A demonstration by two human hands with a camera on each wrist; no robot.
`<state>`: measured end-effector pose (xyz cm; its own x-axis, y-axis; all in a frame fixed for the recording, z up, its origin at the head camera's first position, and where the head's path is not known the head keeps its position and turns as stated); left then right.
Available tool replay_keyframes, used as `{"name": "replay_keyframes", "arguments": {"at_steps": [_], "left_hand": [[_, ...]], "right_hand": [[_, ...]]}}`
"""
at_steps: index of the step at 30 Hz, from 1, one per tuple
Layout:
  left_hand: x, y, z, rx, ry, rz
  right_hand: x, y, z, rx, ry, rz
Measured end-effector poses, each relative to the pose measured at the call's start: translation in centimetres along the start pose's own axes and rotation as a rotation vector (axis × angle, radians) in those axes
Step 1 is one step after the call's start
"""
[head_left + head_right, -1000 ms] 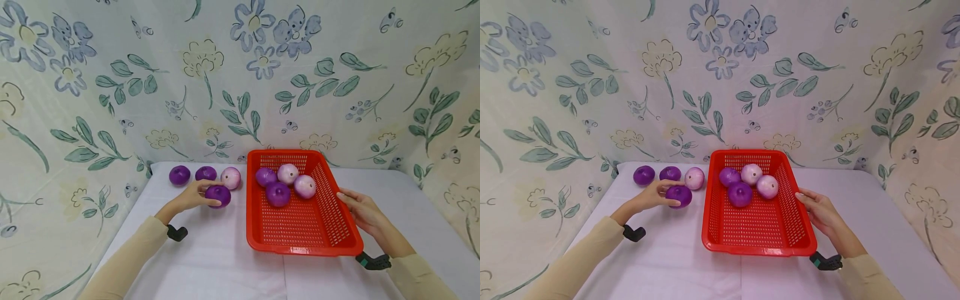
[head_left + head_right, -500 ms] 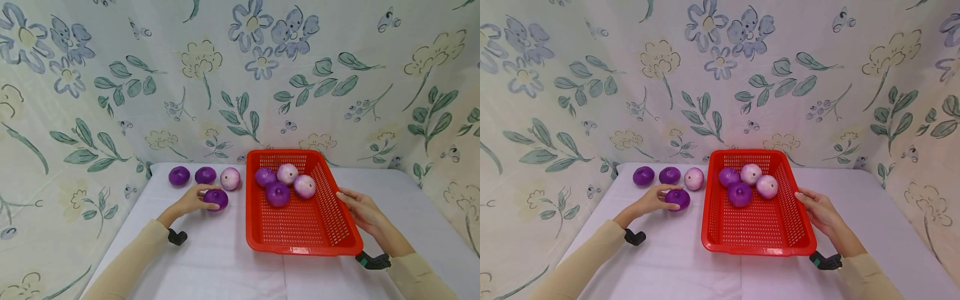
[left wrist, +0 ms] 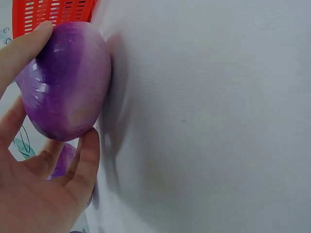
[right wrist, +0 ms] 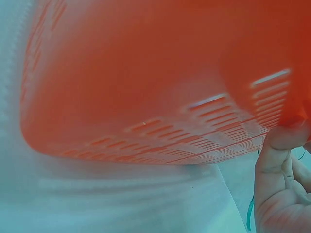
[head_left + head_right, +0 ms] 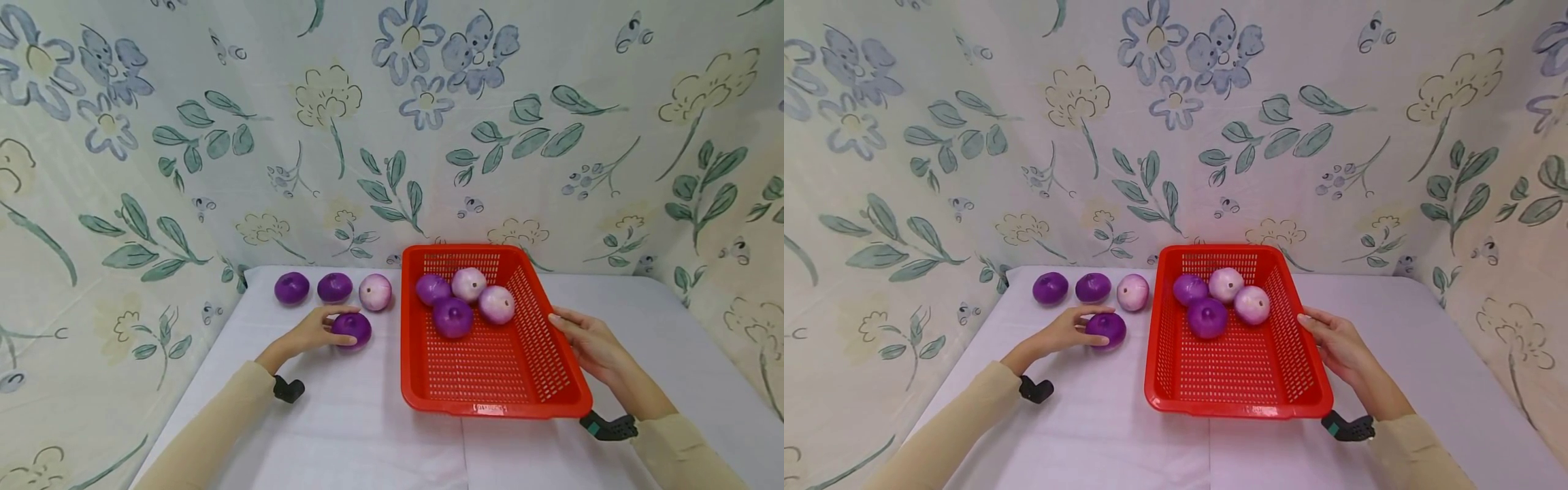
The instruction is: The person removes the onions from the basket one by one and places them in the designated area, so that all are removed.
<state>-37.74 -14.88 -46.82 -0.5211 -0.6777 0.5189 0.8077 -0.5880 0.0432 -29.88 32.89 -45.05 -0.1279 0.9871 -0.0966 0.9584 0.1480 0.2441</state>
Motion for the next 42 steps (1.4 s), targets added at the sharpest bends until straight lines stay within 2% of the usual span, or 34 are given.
{"name": "replay_keyframes", "arguments": {"at_steps": [6, 14, 21, 25, 31, 37, 42], "left_hand": [[0.4, 0.3, 0.3, 0.037, -0.018, -0.030], [1.9, 0.4, 1.1, 0.043, -0.009, -0.002], [3.2, 0.4, 3.5, -0.009, 0.010, 0.040], [3.6, -0.1, 4.9, -0.029, 0.060, 0.054], [3.4, -1.0, 7.1, -0.037, 0.163, 0.038], [2.3, -2.1, 10.2, -0.106, 0.243, 0.019], [1.0, -3.2, 12.3, -0.137, 0.276, 0.028]], "right_hand": [[0.0, 0.0, 0.0, 0.001, -0.024, -0.007], [0.0, 0.1, 0.0, 0.003, -0.020, -0.011], [0.1, 0.2, 0.0, 0.003, -0.039, -0.011], [0.1, 0.1, 0.1, 0.005, -0.035, -0.010], [0.1, 0.0, 0.1, 0.009, -0.020, -0.009], [0.1, 0.0, 0.0, 0.015, -0.020, -0.005], [0.1, 0.1, -0.2, 0.016, -0.033, -0.003]]}}
Point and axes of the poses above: each hand's wrist, its own y-axis away from the middle knuckle, its own x-axis out of the back of the hand, z = x × y, the point moved 8 cm from there along -y, towards the middle knuckle, and after that the axes turned 6 degrees about -z, right-handed, at the moved point
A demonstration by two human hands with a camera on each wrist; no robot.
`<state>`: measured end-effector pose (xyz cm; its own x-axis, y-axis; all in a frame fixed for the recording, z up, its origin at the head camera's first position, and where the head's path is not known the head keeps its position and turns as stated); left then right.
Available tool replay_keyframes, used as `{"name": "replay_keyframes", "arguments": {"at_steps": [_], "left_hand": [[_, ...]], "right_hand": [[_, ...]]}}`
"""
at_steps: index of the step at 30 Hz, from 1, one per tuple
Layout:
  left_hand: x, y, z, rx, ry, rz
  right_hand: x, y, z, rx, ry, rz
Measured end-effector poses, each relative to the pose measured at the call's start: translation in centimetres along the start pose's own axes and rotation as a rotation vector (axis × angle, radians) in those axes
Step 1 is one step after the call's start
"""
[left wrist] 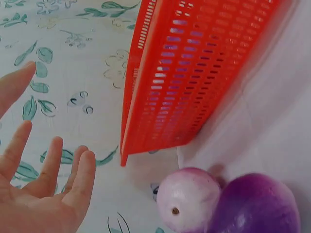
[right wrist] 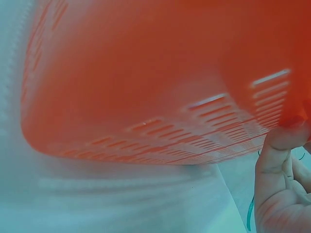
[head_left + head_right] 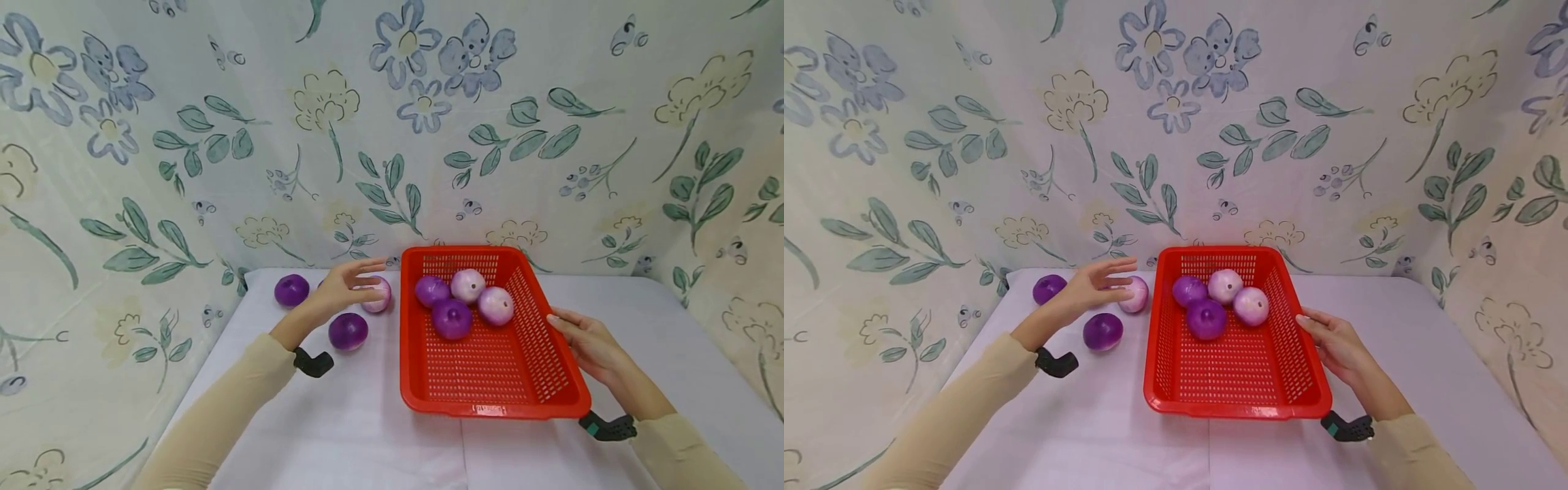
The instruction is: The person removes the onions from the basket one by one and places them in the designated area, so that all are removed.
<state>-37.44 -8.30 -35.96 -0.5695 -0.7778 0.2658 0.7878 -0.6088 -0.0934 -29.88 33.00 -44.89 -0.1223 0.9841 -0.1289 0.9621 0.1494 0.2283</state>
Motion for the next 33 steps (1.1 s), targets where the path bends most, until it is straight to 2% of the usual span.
{"name": "replay_keyframes", "arguments": {"at_steps": [4, 12, 19, 27, 33], "left_hand": [[-1.6, -1.2, 0.8, -0.007, 0.011, 0.021], [-4.5, -4.0, 1.9, 0.010, 0.023, 0.108], [-7.1, -6.0, 2.6, -0.014, 0.046, 0.159], [-9.3, -7.8, 1.3, 0.082, 0.099, 0.284], [-10.9, -8.7, 0.3, 0.146, 0.090, 0.292]], "right_hand": [[0.0, 0.0, 0.0, -0.004, -0.002, 0.003], [0.0, -0.1, -0.2, -0.004, 0.021, -0.002], [0.0, -0.1, -0.2, 0.000, 0.034, -0.004], [0.0, 0.0, -0.1, -0.001, 0.018, -0.006], [0.0, -0.1, 0.1, -0.002, 0.037, -0.003]]}}
Point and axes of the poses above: each hand's wrist, its own y-axis away from the middle knuckle, its own x-axis out of the back of the hand, z = x × y, the point moved 8 cm from there along -y, towards the middle knuckle, and after that the axes turned 6 degrees about -z, right-handed, at the moved point
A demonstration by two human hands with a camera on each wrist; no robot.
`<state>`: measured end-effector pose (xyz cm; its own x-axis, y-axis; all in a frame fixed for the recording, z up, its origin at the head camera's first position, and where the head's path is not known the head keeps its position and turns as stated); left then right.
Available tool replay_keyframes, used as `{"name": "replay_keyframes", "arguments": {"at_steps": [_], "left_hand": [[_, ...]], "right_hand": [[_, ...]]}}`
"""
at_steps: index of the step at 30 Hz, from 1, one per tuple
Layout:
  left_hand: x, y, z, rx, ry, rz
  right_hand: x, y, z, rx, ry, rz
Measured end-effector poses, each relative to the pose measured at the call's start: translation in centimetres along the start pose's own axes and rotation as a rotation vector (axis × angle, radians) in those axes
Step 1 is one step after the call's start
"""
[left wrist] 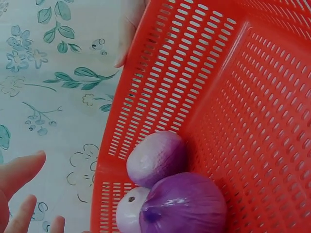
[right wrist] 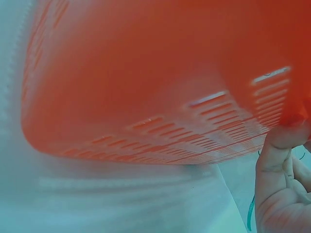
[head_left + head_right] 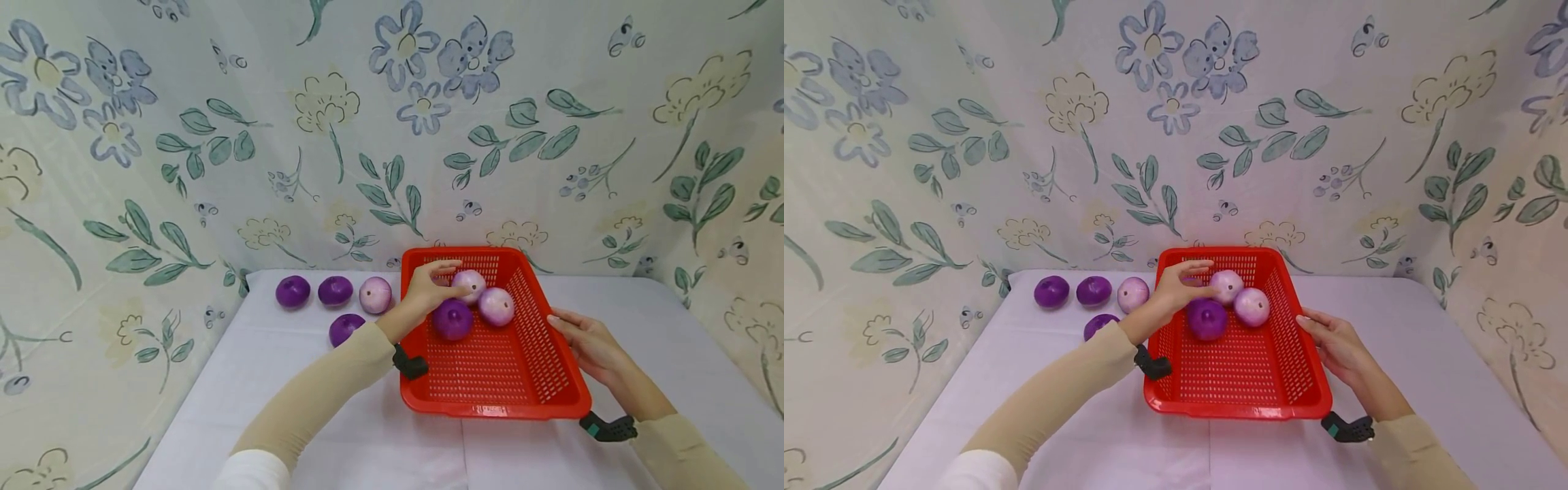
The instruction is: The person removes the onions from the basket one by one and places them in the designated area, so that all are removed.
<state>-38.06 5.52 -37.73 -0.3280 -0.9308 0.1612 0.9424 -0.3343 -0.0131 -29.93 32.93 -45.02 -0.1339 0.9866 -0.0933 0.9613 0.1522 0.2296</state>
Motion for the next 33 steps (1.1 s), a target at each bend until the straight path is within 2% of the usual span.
{"name": "replay_keyframes", "arguments": {"at_steps": [7, 14, 19, 26, 33], "left_hand": [[-1.0, -0.5, -1.2, 0.060, -0.103, 0.012], [-1.7, -1.0, -2.6, 0.105, -0.098, -0.017], [-1.7, -1.3, -3.3, 0.128, -0.164, -0.018], [-2.0, -1.4, -3.9, 0.167, -0.204, -0.053], [-1.9, -1.6, -4.4, 0.202, -0.267, -0.055]], "right_hand": [[0.1, 0.0, -0.1, 0.015, -0.024, -0.007], [0.0, -0.1, -0.1, 0.015, -0.035, -0.012], [-0.1, -0.2, 0.0, 0.009, -0.039, -0.010], [-0.1, -0.1, 0.0, 0.018, -0.030, -0.016], [0.0, -0.2, 0.1, 0.013, -0.032, -0.016]]}}
Point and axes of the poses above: each hand's wrist, its own y-axis away from the middle knuckle, its own x-axis out of the back of the hand, z = x × y, the point moved 8 cm from there along -y, towards the middle knuckle, and after that the axes turned 6 degrees about -z, right-handed, at the moved point
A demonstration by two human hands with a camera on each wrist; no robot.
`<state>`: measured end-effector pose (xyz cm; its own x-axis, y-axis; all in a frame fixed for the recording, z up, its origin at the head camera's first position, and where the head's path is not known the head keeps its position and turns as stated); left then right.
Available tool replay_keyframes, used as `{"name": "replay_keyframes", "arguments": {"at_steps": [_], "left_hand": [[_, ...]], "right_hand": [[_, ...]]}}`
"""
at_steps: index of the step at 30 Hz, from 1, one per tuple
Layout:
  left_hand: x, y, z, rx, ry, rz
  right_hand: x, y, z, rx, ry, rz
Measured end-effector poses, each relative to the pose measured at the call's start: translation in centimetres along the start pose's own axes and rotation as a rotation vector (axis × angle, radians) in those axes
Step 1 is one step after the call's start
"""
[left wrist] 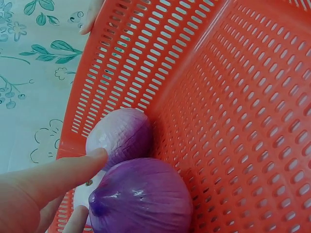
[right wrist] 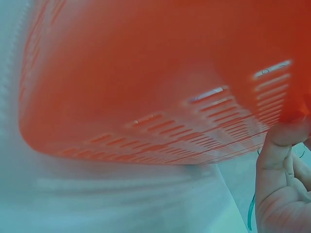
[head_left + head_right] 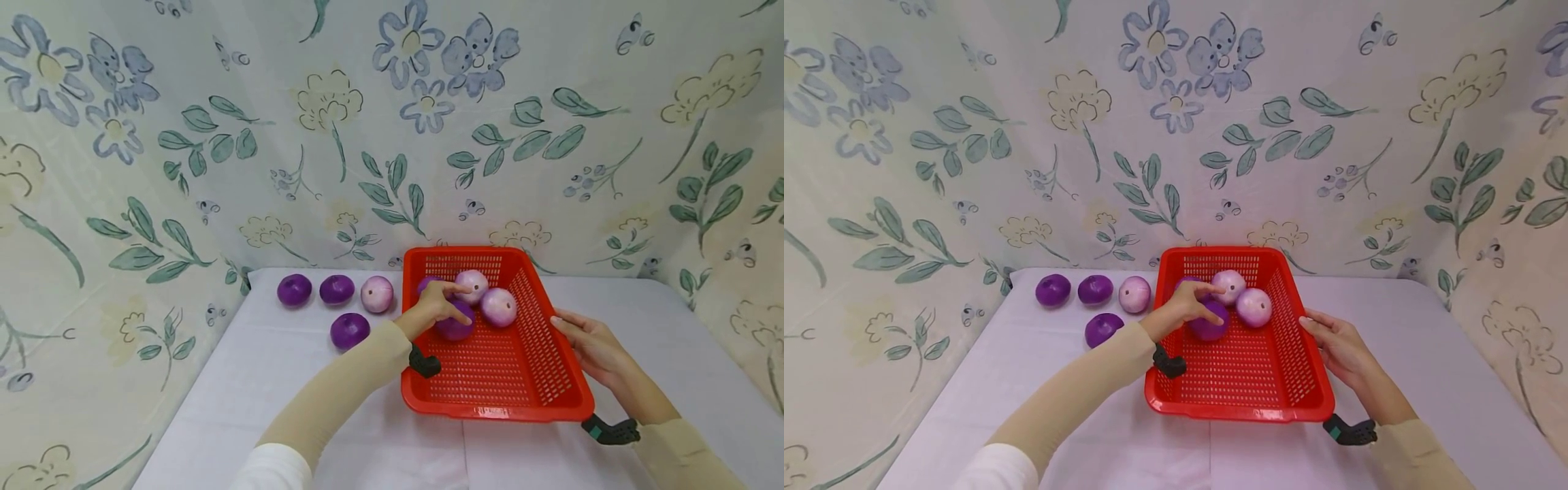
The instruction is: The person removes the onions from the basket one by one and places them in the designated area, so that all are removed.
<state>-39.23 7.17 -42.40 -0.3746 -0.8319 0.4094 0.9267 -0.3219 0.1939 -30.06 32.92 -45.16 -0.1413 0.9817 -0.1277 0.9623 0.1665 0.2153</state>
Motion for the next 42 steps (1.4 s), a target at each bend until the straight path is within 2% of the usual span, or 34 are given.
{"name": "replay_keyframes", "arguments": {"at_steps": [9, 22, 31, 42], "left_hand": [[-0.5, -0.2, -0.5, -0.003, -0.067, -0.042], [-1.5, 0.1, -1.2, 0.042, -0.126, -0.195], [-1.7, 0.2, -1.3, 0.042, -0.111, -0.228], [-2.4, 0.7, -1.3, 0.048, -0.066, -0.332]], "right_hand": [[0.1, 0.2, 0.1, -0.005, -0.028, 0.000], [0.0, 0.1, 0.1, -0.015, 0.018, 0.006], [-0.1, 0.1, 0.1, -0.023, 0.006, 0.001], [-0.2, 0.0, 0.0, -0.030, -0.003, -0.008]]}}
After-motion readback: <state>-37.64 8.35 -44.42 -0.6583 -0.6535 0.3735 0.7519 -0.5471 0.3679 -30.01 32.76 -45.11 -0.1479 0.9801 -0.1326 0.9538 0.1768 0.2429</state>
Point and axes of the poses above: each hand's wrist, its own y-axis away from the middle knuckle, its own x-axis out of the back of the hand, z = x × y, the point moved 8 cm from there along -y, towards the middle knuckle, and after that the axes turned 6 degrees about -z, right-handed, at the moved point
